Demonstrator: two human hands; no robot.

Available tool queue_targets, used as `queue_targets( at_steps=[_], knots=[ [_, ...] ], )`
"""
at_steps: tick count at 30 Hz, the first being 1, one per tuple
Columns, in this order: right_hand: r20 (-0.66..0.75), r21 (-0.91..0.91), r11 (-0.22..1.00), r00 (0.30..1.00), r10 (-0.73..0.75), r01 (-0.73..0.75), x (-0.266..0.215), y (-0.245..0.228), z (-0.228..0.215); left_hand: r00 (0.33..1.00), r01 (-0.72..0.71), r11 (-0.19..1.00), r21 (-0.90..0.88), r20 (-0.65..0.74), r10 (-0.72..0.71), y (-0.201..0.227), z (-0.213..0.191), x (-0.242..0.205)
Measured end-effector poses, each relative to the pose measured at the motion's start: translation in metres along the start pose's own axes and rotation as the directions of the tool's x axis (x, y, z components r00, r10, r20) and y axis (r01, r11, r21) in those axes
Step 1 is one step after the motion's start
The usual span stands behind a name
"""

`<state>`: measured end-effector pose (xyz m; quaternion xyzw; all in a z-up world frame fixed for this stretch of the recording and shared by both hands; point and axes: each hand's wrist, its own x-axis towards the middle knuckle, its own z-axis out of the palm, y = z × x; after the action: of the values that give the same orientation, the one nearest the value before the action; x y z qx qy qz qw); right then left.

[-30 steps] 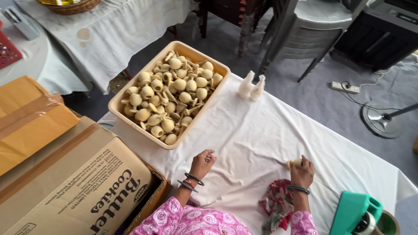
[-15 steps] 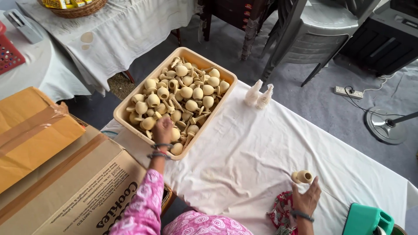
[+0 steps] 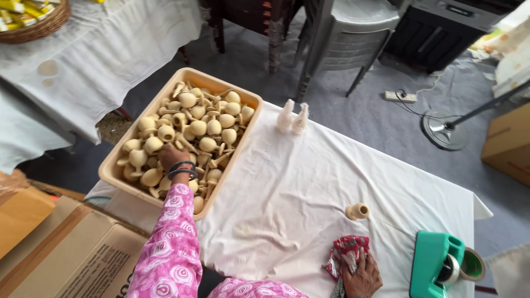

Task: The person cleans small ceramic objects with a cloth, then wraps them individually in bubble wrap and secures them with tape. The wrapped items are placed on the table.

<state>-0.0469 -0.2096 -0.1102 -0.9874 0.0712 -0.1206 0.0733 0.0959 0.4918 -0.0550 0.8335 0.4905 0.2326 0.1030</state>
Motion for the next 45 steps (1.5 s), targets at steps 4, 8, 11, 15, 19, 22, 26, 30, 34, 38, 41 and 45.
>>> queue_targets(
  at_steps=[4, 8, 11, 15, 19, 22, 26, 30, 34, 38, 41, 45],
  knots=[
    [-0.003, -0.026, 0.998, 0.998, 0.06, -0.06, 0.002, -0.006, -0.004, 0.949, 0.255, 0.951, -0.175, 0.232, -0.212, -0.01, 0.013, 0.007],
    [-0.029, 0.014, 0.998, 0.998, 0.059, -0.059, -0.003, 0.0, 0.011, 0.603, 0.754, -0.179, -0.632, 0.774, -0.19, 0.015, -0.044, -0.031],
    [0.01, -0.011, 0.998, 0.998, 0.068, -0.067, 0.005, -0.004, 0.008, 0.716, 0.698, -0.029, -0.715, 0.698, 0.023, 0.035, -0.058, -0.099],
    [0.061, -0.008, 0.998, 0.997, 0.055, -0.054, 0.02, -0.06, -0.045, 0.895, 0.234, 0.436, -0.869, 0.368, 0.253, 0.041, 0.004, -0.231],
    [0.097, 0.06, 0.998, 0.995, -0.014, 0.009, 0.023, -0.069, -0.065, 0.72, 0.316, 0.599, -0.735, 0.598, 0.353, 0.115, -0.085, -0.333],
    [0.201, 0.244, 0.97, 0.978, -0.057, 0.006, 0.028, -0.037, -0.052, 0.576, 0.488, 0.55, -0.678, 0.723, 0.38, 0.151, -0.121, -0.376],
    [-0.007, 0.574, 0.818, 0.999, -0.035, 0.033, 0.058, -0.035, -0.108, 0.498, 0.542, 0.523, -0.658, 0.753, 0.43, 0.181, -0.144, -0.404],
    [-0.261, 0.667, 0.689, 0.955, -0.139, 0.282, 0.058, -0.053, -0.142, 0.462, 0.532, 0.538, -0.654, 0.757, 0.463, 0.202, -0.146, -0.443],
    [-0.281, 0.803, 0.486, 0.938, -0.202, 0.345, 0.057, -0.076, -0.15, 0.53, 0.159, 0.514, -0.843, 0.512, 0.676, 0.223, -0.184, -0.463],
    [0.424, 0.903, 0.115, 0.902, -0.083, -0.414, 0.085, -0.05, -0.112, 0.437, -0.049, 0.373, -0.927, 0.316, 0.842, 0.224, -0.216, -0.455],
    [0.705, 0.656, -0.052, 0.635, -0.315, -0.753, 0.112, -0.035, -0.111, 0.328, -0.131, 0.276, -0.952, 0.221, 0.919, 0.226, -0.225, -0.445],
    [0.488, 0.846, -0.076, 0.825, -0.286, -0.527, 0.106, -0.042, -0.126, 0.358, 0.271, 0.41, -0.871, 0.486, 0.797, 0.231, -0.24, -0.435]
  ],
)
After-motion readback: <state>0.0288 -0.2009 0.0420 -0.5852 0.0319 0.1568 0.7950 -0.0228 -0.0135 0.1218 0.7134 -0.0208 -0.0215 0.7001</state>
